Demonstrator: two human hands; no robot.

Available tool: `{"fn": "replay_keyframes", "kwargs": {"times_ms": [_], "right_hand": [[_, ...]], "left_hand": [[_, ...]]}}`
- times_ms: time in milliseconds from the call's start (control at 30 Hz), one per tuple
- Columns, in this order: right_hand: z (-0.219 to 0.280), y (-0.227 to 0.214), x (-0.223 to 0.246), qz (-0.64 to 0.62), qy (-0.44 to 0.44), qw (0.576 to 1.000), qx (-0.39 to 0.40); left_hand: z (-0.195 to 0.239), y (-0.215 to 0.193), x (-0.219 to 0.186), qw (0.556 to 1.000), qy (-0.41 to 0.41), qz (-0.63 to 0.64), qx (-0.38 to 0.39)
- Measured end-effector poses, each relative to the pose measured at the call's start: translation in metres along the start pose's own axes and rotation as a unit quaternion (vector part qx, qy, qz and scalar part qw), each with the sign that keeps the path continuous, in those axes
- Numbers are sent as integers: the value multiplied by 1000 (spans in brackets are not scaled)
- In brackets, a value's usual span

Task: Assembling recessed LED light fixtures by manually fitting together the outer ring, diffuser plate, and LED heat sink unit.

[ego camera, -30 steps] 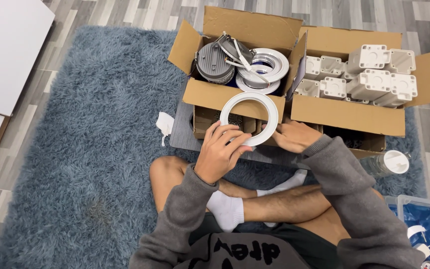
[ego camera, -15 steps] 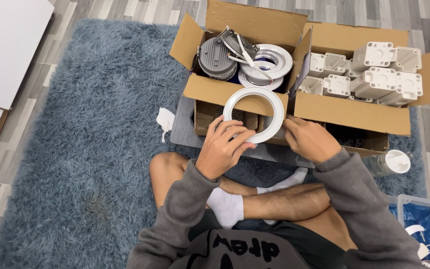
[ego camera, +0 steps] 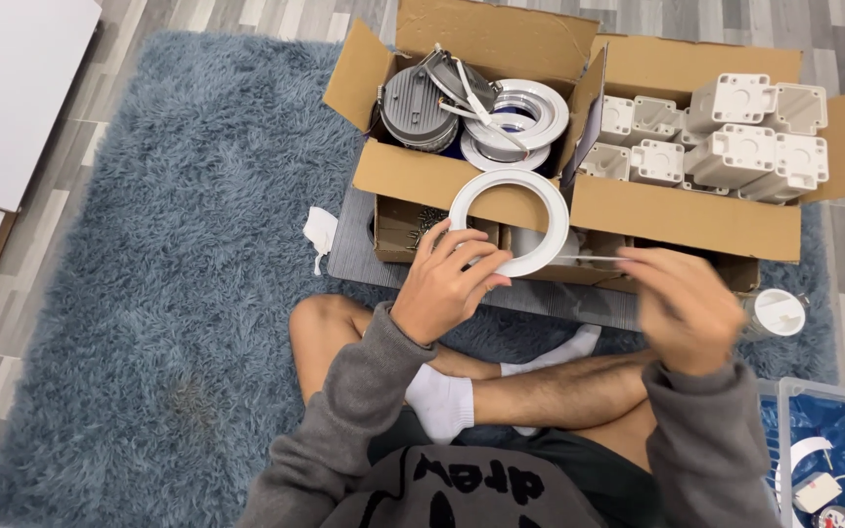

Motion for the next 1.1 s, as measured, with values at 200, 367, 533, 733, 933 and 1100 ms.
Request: {"fn": "replay_keyframes", "kwargs": {"times_ms": [200,367,533,733,933,1100], "right_hand": [[60,-48,-57,-56,209,965,-145],[94,-41,-86,-127,370,902,-182],[110,-29,-91,-189,446,854,-192],[118,-19,-92,-222,469,834,-186],[125,-11,-95,-260,490,811,-185],[118,-4,-76,-234,443,852,-149]], "left_hand": [[-4,16,-16,999,33,14,20],[-2,41,-15,998,41,24,32],[-11,48,-18,999,36,31,27],[-11,48,-18,998,19,47,33],[-21,33,-26,996,4,88,20],[-36,16,-56,982,-8,179,52]]}}
Point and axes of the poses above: each hand's wrist, its own z-axis away from the middle knuckle, its own y-axis out of the palm, x = y × z, the point moved 7 cm from there along -z, towards the middle knuckle, and after that the axes turned 14 degrees about -x, right-handed, at the moved point
